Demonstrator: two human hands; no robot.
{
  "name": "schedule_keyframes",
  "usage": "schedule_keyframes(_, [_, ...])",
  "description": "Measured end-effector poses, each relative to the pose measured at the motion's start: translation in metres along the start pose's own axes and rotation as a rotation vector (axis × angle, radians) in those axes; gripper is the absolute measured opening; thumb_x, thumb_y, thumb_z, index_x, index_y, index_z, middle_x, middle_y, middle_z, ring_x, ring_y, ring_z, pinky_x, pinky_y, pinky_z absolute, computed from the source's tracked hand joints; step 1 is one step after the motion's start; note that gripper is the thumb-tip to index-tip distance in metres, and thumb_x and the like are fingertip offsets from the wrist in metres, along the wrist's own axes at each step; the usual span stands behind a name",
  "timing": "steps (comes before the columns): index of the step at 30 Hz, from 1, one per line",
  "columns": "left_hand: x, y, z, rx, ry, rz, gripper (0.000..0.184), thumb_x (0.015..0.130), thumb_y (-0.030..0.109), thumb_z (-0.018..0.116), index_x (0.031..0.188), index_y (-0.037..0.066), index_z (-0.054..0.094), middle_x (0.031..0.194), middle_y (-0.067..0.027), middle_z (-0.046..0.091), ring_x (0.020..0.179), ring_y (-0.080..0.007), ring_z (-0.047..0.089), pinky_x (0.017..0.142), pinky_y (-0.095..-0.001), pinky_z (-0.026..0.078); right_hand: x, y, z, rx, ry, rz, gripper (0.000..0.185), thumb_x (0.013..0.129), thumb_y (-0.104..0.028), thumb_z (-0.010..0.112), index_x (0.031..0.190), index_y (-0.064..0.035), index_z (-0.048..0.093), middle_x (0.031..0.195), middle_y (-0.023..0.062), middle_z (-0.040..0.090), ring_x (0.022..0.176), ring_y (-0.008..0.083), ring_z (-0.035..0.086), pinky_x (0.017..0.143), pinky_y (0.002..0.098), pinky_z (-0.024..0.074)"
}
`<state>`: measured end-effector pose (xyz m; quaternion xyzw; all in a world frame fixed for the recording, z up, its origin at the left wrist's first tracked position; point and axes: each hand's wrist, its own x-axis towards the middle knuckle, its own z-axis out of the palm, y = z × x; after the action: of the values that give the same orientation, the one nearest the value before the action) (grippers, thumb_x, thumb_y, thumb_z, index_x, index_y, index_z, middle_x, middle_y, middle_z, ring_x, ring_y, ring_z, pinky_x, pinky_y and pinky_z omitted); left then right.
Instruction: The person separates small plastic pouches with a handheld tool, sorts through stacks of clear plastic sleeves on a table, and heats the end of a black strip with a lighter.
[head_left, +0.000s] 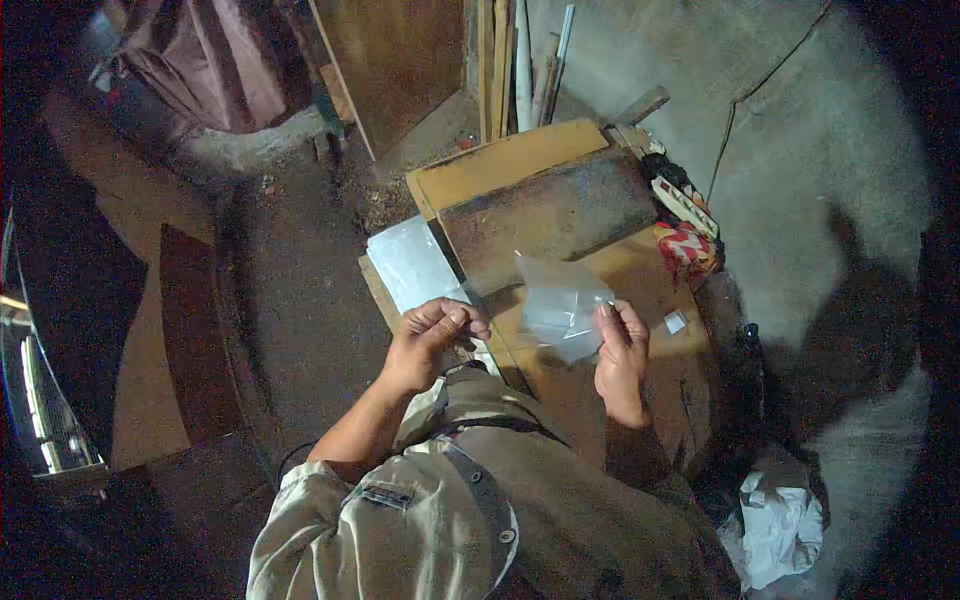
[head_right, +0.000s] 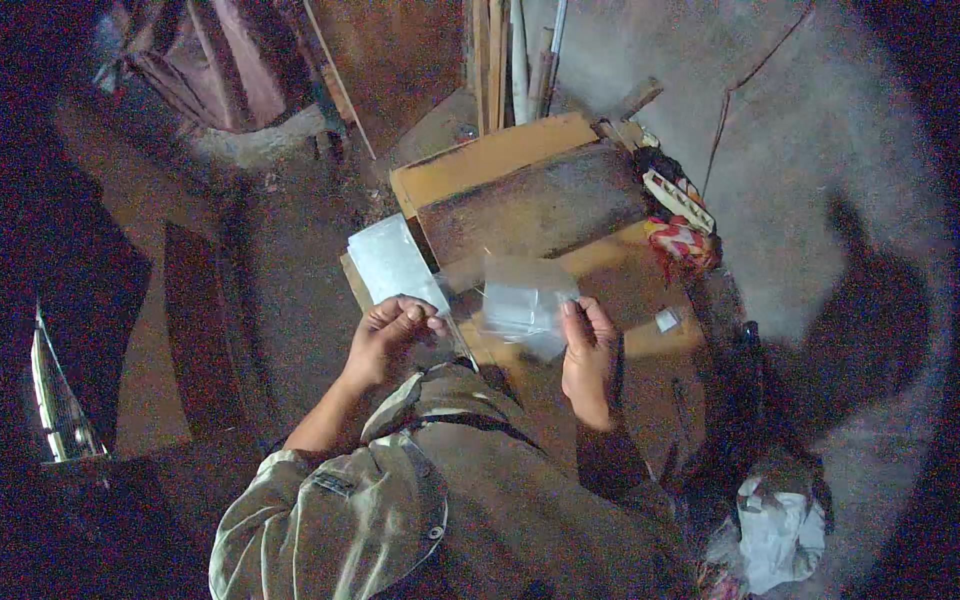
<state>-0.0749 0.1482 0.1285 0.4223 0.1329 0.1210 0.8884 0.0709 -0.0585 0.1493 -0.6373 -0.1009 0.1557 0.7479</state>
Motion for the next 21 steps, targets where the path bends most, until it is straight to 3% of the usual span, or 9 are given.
schedule_keyframes(7, [0.001,0.007,0.008,-0.108,-0.006,-0.031,0.017,0.092,0.019,0.051,0.091,0.003,0.057,0.087,-0.0081,0.062,0.084,-0.0188,0.059,0.078,-0.0338,0.046,-0.005,0.01,-0.009,0.125,0.027,0.018,0.012,0.089,-0.014,0.055,0.096,-0.004,0.055,0.092,-0.0008,0.057,0.085,0.0066,0.051,0.076,0.0204,0.0386])
schedule_keyframes(8, [0.003,0.006,0.009,-0.166,0.0,-0.016,0.017,0.091,0.02,0.051,0.09,0.004,0.056,0.086,-0.0075,0.062,0.084,-0.0193,0.059,0.079,-0.0359,0.046,-0.004,0.01,-0.014,0.184,-0.083,0.049,0.013,0.089,-0.013,0.054,0.099,-0.0046,0.054,0.096,0.0003,0.057,0.09,0.0084,0.052,0.079,0.0227,0.0394])
schedule_keyframes(11, [0.007,0.005,0.012,-0.242,-0.005,-0.006,0.015,0.091,0.021,0.05,0.088,0.007,0.054,0.085,-0.0066,0.062,0.085,-0.0208,0.06,0.082,-0.041,0.046,-0.007,0.017,-0.012,0.369,-0.258,0.09,0.028,0.087,-0.015,0.054,0.112,-0.0046,0.048,0.11,0.0053,0.054,0.105,0.0148,0.049,0.088,0.0304,0.0392])
schedule_keyframes(13, [0.008,0.007,0.017,-0.291,-0.039,-0.014,0.014,0.091,0.021,0.05,0.09,0.007,0.054,0.087,-0.0073,0.062,0.087,-0.0209,0.059,0.084,-0.0425,0.046,-0.014,0.002,0.004,0.327,-0.393,0.053,0.055,0.077,-0.019,0.064,0.123,-0.0044,0.038,0.117,0.0063,0.049,0.107,0.0151,0.045,0.091,0.0294,0.0336])
schedule_keyframes(14, [0.009,0.005,0.017,-0.316,-0.038,-0.039,0.012,0.091,0.02,0.05,0.091,0.008,0.054,0.088,-0.0079,0.063,0.087,-0.0223,0.059,0.086,-0.0437,0.045,-0.014,0.013,0.0,0.299,-0.419,-0.04,0.071,0.074,-0.014,0.066,0.133,-0.003,0.027,0.125,0.009,0.045,0.115,0.0193,0.043,0.099,0.0324,0.0295])
schedule_keyframes(19, [0.012,0.011,0.021,-0.32,0.002,-0.045,0.011,0.09,0.019,0.052,0.092,0.009,0.052,0.086,-0.0091,0.063,0.087,-0.0262,0.06,0.084,-0.0436,0.045,-0.015,0.009,-0.01,-0.039,-0.372,-0.085,0.067,0.078,-0.004,0.061,0.135,-0.0016,0.026,0.126,0.0098,0.045,0.116,0.0182,0.043,0.099,0.0344,0.0308])
schedule_keyframes(21, [0.013,0.017,0.02,-0.35,0.05,-0.011,0.012,0.089,0.021,0.054,0.09,0.009,0.05,0.087,-0.0096,0.062,0.087,-0.0276,0.06,0.083,-0.0433,0.046,-0.014,0.006,-0.017,-0.169,-0.374,-0.01,0.061,0.08,0.002,0.056,0.135,-0.0037,0.029,0.124,0.0086,0.047,0.112,0.0164,0.046,0.093,0.0311,0.0374])
